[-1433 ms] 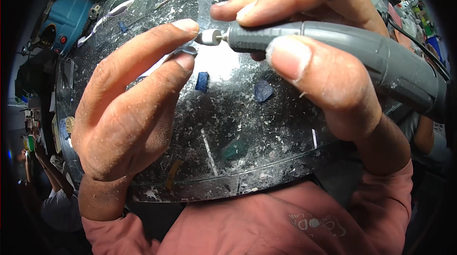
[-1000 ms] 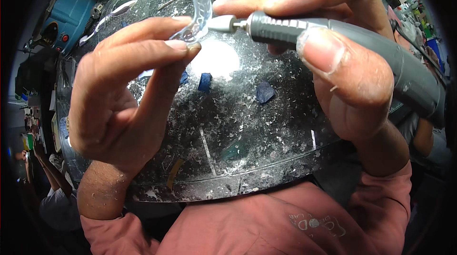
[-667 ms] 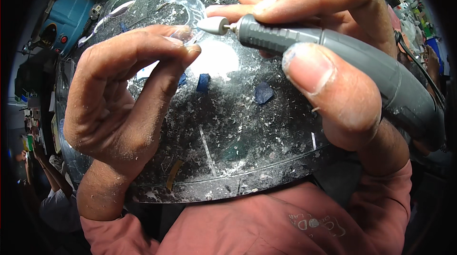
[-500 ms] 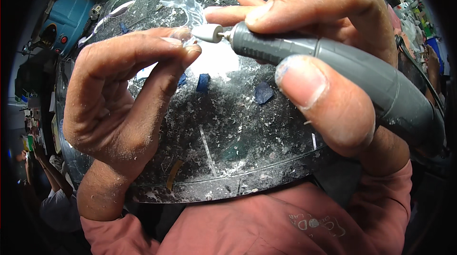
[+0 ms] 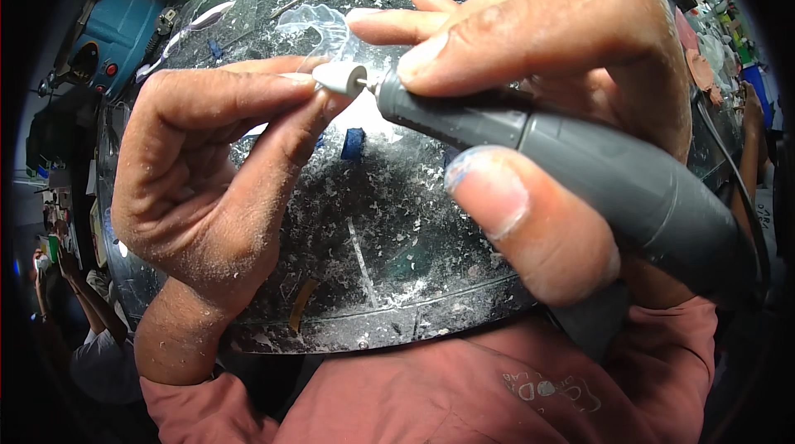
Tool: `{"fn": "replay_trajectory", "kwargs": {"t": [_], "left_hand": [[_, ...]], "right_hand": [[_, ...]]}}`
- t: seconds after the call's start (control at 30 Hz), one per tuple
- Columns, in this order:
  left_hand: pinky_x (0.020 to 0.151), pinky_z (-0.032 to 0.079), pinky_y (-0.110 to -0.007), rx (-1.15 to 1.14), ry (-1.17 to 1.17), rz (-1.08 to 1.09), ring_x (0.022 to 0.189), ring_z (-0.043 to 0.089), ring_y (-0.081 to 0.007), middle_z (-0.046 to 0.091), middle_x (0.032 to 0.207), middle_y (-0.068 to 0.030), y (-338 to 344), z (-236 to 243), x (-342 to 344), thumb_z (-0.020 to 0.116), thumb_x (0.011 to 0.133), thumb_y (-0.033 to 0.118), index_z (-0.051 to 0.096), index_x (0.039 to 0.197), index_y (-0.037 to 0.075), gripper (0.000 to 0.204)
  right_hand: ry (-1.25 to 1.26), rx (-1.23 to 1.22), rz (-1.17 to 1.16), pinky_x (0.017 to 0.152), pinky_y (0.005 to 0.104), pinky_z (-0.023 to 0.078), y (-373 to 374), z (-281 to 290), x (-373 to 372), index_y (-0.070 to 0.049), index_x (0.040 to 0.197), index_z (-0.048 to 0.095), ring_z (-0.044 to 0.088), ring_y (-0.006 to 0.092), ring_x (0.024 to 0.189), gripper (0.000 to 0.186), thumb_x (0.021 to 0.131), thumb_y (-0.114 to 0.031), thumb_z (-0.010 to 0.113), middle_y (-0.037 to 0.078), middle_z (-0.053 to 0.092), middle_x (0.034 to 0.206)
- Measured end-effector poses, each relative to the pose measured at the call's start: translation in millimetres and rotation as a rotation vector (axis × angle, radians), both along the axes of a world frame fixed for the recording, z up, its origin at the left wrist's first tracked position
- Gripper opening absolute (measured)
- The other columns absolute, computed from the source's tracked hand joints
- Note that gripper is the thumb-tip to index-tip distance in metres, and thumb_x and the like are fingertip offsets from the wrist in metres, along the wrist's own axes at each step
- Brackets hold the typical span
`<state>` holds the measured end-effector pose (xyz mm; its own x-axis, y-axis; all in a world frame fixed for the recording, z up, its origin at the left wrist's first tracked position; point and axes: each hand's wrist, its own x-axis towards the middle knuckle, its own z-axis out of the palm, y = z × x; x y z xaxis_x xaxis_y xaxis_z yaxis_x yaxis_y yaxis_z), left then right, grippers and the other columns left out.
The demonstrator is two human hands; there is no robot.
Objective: The person grinds and polishes the edges of a clear dental appliance using a handheld rotary tool.
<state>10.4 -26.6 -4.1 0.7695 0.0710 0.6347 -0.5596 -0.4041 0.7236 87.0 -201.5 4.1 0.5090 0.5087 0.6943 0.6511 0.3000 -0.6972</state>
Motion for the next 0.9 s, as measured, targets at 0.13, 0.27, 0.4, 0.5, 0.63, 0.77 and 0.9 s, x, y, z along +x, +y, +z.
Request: {"fn": "replay_trajectory", "kwargs": {"t": [0.13, 0.27, 0.4, 0.5, 0.63, 0.77, 0.9], "left_hand": [[0.079, 0.048, -0.026, 0.034, 0.005, 0.023, 0.087, 0.059, -0.0153, 0.061, 0.095, -0.0177, 2, -2, -3, 0.059, 0.076, -0.011, 0.053, 0.086, -0.004, 0.014], [0.079, 0.048, -0.026, 0.008, -0.007, -0.007, 0.087, 0.059, -0.0149, 0.061, 0.094, -0.0173, 1, -1, -1, 0.060, 0.076, -0.011, 0.053, 0.087, -0.004, 0.015], [0.079, 0.047, -0.026, 0.016, 0.009, -0.004, 0.086, 0.059, -0.0145, 0.061, 0.094, -0.0168, 2, -3, -1, 0.061, 0.075, -0.011, 0.053, 0.087, -0.003, 0.016], [0.078, 0.047, -0.025, 0.019, 0.012, 0.007, 0.084, 0.059, -0.0134, 0.061, 0.094, -0.0157, 3, -4, -1, 0.060, 0.076, -0.010, 0.053, 0.087, -0.003, 0.015], [0.075, 0.048, -0.022, -0.104, 0.056, -0.047, 0.080, 0.058, -0.0107, 0.060, 0.090, -0.0118, 1, 0, 0, 0.059, 0.078, -0.006, 0.052, 0.085, -0.003, 0.011], [0.068, 0.054, -0.028, -0.385, 0.284, -0.093, 0.075, 0.062, -0.0161, 0.060, 0.079, -0.0099, -4, 2, 5, 0.058, 0.080, -0.001, 0.049, 0.089, -0.002, 0.012], [0.065, 0.056, -0.033, -0.538, 0.398, -0.123, 0.069, 0.064, -0.0196, 0.060, 0.074, -0.0112, -5, 4, 2, 0.055, 0.083, 0.003, 0.049, 0.088, -0.002, 0.010]], "right_hand": [[-0.008, 0.014, 0.016, 0.078, 0.0357, 0.050, 2, -3, 3, 0.000, 0.101, 0.051, 0.059, 0.0186, 0.078, 0.028, 0.077, -0.011, 0.057, 0.012, 0.055, 0.087], [-0.022, 0.012, 0.012, 0.080, 0.0353, 0.049, 0, -1, 2, 0.000, 0.103, 0.052, 0.060, 0.0183, 0.079, 0.028, 0.077, -0.011, 0.057, 0.013, 0.056, 0.088], [-0.033, 0.005, 0.047, 0.081, 0.0350, 0.048, 1, -5, 9, 0.000, 0.105, 0.052, 0.060, 0.0180, 0.081, 0.029, 0.078, -0.010, 0.058, 0.013, 0.057, 0.089], [-0.062, -0.014, 0.105, 0.082, 0.0348, 0.048, 1, -4, 21, 0.000, 0.106, 0.053, 0.060, 0.0178, 0.082, 0.029, 0.078, -0.010, 0.058, 0.014, 0.058, 0.089], [-0.094, 0.001, 0.158, 0.083, 0.0345, 0.047, 2, -6, 34, -0.001, 0.107, 0.053, 0.061, 0.0175, 0.084, 0.030, 0.079, -0.010, 0.058, 0.014, 0.060, 0.090], [-0.102, 0.096, 0.136, 0.085, 0.0342, 0.047, 7, -11, 37, -0.001, 0.109, 0.054, 0.061, 0.0172, 0.085, 0.031, 0.080, -0.009, 0.058, 0.015, 0.061, 0.091], [-0.106, 0.160, 0.132, 0.085, 0.0337, 0.046, 15, -16, 36, -0.001, 0.110, 0.054, 0.061, 0.0169, 0.086, 0.031, 0.080, -0.009, 0.059, 0.015, 0.062, 0.091]]}}
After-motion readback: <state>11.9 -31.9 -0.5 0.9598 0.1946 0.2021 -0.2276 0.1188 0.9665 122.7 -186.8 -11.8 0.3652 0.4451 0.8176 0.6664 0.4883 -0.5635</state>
